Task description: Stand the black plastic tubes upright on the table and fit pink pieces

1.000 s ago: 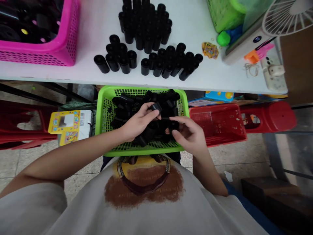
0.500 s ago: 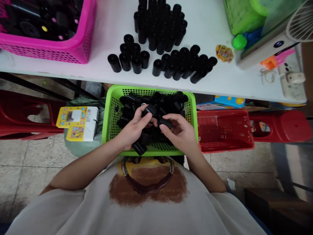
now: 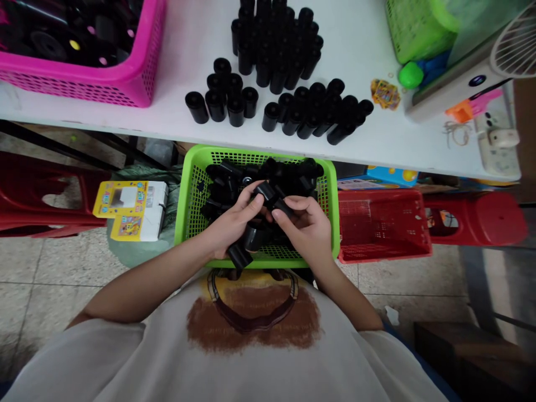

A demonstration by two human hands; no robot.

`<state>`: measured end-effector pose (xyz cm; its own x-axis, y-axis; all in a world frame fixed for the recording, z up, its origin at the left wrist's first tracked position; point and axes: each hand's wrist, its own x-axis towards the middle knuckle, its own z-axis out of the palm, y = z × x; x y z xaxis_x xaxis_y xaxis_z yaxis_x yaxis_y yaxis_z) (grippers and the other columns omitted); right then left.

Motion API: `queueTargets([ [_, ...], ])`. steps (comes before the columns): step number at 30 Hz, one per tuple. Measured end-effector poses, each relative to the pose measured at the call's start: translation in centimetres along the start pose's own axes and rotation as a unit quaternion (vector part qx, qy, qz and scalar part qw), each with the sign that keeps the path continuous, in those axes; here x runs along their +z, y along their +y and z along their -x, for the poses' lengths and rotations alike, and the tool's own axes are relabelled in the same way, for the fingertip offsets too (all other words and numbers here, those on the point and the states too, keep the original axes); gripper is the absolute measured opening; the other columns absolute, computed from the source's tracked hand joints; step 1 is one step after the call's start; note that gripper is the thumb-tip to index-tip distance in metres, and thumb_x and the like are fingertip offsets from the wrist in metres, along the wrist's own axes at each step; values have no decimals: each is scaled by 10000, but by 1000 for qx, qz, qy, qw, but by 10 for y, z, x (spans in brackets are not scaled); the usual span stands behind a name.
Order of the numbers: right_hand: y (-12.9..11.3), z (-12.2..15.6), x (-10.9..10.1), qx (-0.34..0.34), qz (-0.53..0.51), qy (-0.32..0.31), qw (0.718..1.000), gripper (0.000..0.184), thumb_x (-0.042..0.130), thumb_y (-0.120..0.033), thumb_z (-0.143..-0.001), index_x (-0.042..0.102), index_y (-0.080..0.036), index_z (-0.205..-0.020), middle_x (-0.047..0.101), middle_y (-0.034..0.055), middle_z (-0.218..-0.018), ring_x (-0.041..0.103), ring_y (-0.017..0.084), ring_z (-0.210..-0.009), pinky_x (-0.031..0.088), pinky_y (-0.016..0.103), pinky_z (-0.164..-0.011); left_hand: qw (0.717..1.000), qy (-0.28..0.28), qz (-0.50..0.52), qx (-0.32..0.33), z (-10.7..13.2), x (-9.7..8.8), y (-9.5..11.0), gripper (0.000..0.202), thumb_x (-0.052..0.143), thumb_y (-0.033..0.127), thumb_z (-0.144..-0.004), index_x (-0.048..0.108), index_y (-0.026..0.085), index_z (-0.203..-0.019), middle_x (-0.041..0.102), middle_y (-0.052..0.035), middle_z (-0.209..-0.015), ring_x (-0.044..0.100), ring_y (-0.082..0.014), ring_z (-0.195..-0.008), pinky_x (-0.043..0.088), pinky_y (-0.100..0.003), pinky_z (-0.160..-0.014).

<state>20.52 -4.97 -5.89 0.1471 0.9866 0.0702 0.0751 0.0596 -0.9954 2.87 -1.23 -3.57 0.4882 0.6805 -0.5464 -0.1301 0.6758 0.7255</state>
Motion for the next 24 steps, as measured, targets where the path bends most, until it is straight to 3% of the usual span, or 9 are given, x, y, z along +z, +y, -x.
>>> queueTargets([
  [4, 2, -1, -1, -25, -4, -10, 1000, 268, 819, -415, -904, 604, -271, -973, 700, 27, -1135, 753, 153, -931, 674, 304, -789, 1000, 6, -8, 28, -2, 1, -5, 713, 767, 631, -913, 525, 326, -1510, 648, 5, -887, 595, -163, -810, 470, -229, -654],
  [7, -1, -4, -7, -50, 48, -69, 995, 308, 759, -328, -950, 599, -300, -1212, 668, 51, -1249, 759, 167, -988, 674, 320, -816, 1000, 0, -9, 15, -1, 2, -7, 656, 794, 577, -913, 575, 309, -1470, 677, 3, -910, 628, -172, -890, 498, -225, -714],
  [9, -8, -7, -13, -82, 136, -133, 978, 412, 696, -277, -981, 580, -312, -1375, 669, 69, -1268, 750, 194, -1063, 667, 365, -900, 1000, -12, -1, -9, 0, 3, -6, 663, 801, 568, -908, 577, 319, -1480, 683, -3, -905, 650, -183, -868, 512, -222, -661],
  [11, -15, -13, -22, -126, 221, -162, 953, 376, 675, -250, -985, 634, -305, -1355, 678, 76, -1246, 730, 220, -1135, 642, 405, -986, 998, -14, 24, -55, 1, 4, -1, 632, 768, 558, -936, 573, 313, -1484, 679, -13, -892, 663, -185, -782, 481, -207, -535],
  [13, -18, -25, -35, -163, 257, -123, 945, 245, 700, -265, -978, 680, -289, -1220, 682, 77, -1229, 713, 239, -1171, 629, 427, -1005, 991, 4, 79, -110, 0, 5, 6, 480, 651, 506, -1021, 603, 261, -1431, 669, -30, -868, 654, -171, -684, 390, -174, -420],
  [16, -9, -58, -67, -198, 239, 39, 950, 196, 683, -341, -1004, 599, -270, -1166, 660, 86, -1221, 726, 239, -1101, 634, 449, -956, 968, 40, 197, -150, -3, 3, 19, 357, 450, 388, -1094, 667, 163, -1266, 660, -68, -817, 652, -159, -621, 281, -133, -359],
  [19, 15, -108, -109, -231, 255, 200, 917, 264, 712, -362, -972, 539, -254, -1139, 602, 126, -1177, 693, 222, -1014, 611, 426, -928, 949, 60, 281, -128, -5, -2, 27, 403, 386, 395, -1086, 691, 137, -1145, 679, -104, -819, 687, -191, -650, 403, -166, -394],
  [21, 31, -140, -134, -204, 285, 237, 906, 295, 759, -317, -918, 529, -261, -1094, 575, 150, -1188, 643, 235, -1045, 589, 423, -937, 944, 67, 302, -116, -5, -3, 30, 437, 360, 433, -1082, 691, 147, -1092, 698, -117, -849, 711, -219, -687, 521, -237, -460],
  [24, 43, -163, -151, -187, 328, 202, 904, 449, 774, -357, -923, 523, -245, -1279, 518, 224, -1380, 526, 304, -1281, 513, 503, -1086, 939, 82, 310, -127, -4, -2, 31, 441, 339, 434, -1082, 671, 148, -1033, 713, -126, -890, 728, -243, -736, 580, -296, -515],
])
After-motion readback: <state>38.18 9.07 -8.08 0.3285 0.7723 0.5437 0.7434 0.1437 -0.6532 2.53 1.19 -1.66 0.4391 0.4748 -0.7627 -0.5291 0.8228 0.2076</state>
